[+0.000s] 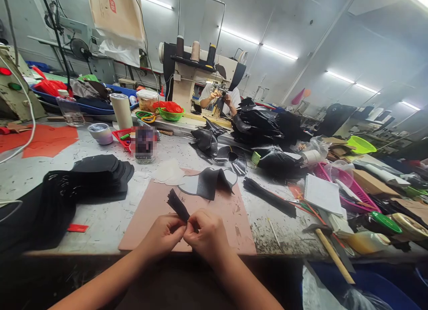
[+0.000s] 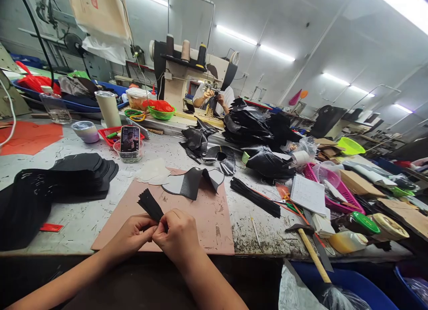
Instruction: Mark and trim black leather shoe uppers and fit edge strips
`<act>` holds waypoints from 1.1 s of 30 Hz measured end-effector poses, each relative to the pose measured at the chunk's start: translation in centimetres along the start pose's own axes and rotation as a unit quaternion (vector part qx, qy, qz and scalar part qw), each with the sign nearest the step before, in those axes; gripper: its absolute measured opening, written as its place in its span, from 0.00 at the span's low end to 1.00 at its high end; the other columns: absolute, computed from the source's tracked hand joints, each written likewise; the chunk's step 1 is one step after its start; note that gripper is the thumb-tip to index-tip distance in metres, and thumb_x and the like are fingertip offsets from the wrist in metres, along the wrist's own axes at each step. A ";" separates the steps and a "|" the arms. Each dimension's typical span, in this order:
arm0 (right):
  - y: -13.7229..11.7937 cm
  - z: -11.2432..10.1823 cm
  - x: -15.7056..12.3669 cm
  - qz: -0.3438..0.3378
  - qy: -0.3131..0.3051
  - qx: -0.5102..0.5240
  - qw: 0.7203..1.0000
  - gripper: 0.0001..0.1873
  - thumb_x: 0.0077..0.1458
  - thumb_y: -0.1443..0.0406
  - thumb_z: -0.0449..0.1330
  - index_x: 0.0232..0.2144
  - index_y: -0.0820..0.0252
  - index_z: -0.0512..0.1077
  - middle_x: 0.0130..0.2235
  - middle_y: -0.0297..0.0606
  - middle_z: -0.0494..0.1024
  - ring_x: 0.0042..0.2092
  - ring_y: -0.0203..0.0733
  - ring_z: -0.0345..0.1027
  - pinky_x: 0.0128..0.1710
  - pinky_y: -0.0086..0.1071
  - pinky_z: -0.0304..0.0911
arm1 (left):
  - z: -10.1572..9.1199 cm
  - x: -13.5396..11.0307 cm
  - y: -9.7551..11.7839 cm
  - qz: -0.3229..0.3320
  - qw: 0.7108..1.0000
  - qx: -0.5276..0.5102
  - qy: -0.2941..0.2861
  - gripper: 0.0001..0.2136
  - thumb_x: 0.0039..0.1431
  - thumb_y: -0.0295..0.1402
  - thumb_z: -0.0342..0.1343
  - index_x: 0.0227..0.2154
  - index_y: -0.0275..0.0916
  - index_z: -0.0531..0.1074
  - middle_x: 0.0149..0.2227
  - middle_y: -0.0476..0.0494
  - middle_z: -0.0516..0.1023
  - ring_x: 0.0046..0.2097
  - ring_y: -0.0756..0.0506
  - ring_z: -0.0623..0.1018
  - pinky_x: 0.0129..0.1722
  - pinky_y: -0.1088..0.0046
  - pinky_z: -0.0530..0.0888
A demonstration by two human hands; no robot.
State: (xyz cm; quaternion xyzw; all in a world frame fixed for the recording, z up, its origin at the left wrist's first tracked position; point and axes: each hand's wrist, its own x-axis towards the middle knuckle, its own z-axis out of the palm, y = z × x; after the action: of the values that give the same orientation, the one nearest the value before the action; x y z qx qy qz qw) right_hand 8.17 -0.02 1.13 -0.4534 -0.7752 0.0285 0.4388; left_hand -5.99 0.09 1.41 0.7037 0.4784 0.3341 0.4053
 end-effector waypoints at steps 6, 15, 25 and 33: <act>-0.4 -0.3 -0.1 -0.035 -0.008 -0.023 0.999 0.08 0.42 0.72 0.50 0.16 0.59 0.63 0.17 0.32 0.67 0.21 0.32 0.60 0.21 0.26 0.52 | -0.2 0.1 0.2 -0.026 0.999 0.026 -0.013 0.15 0.46 0.37 0.43 0.09 0.38 0.55 0.14 0.52 0.58 0.20 0.52 0.61 0.20 0.77 0.57; -0.5 -0.3 -0.2 0.031 0.011 0.058 0.998 0.06 0.38 0.72 0.50 0.15 0.59 0.63 0.17 0.31 0.67 0.19 0.31 0.59 0.20 0.25 0.54 | -0.1 0.2 0.9 0.017 1.000 0.001 0.001 0.11 0.41 0.32 0.42 0.09 0.39 0.50 0.15 0.53 0.54 0.20 0.54 0.57 0.20 0.77 0.54; -0.1 -1.4 0.6 0.224 -0.137 0.277 0.924 0.04 0.38 0.67 0.58 0.18 0.62 0.67 0.19 0.31 0.69 0.22 0.31 0.61 0.21 0.24 0.57 | -0.5 0.1 0.9 0.034 0.998 -0.050 -0.026 0.10 0.45 0.34 0.44 0.16 0.36 0.65 0.17 0.51 0.61 0.22 0.52 0.63 0.22 0.77 0.61; -0.3 -1.8 0.6 0.173 -0.114 0.228 0.951 0.05 0.40 0.69 0.56 0.16 0.61 0.65 0.18 0.31 0.68 0.22 0.32 0.61 0.20 0.24 0.56 | 0.1 -0.1 1.0 0.077 0.996 0.026 0.026 0.10 0.45 0.31 0.42 0.11 0.38 0.55 0.15 0.54 0.54 0.20 0.53 0.58 0.20 0.78 0.57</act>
State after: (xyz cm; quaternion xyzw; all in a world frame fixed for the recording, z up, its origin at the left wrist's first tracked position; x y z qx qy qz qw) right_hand 9.16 -0.42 2.77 -0.4620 -0.7025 0.3319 0.4276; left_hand -5.56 -0.28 2.29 0.7400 0.4420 0.3694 0.3473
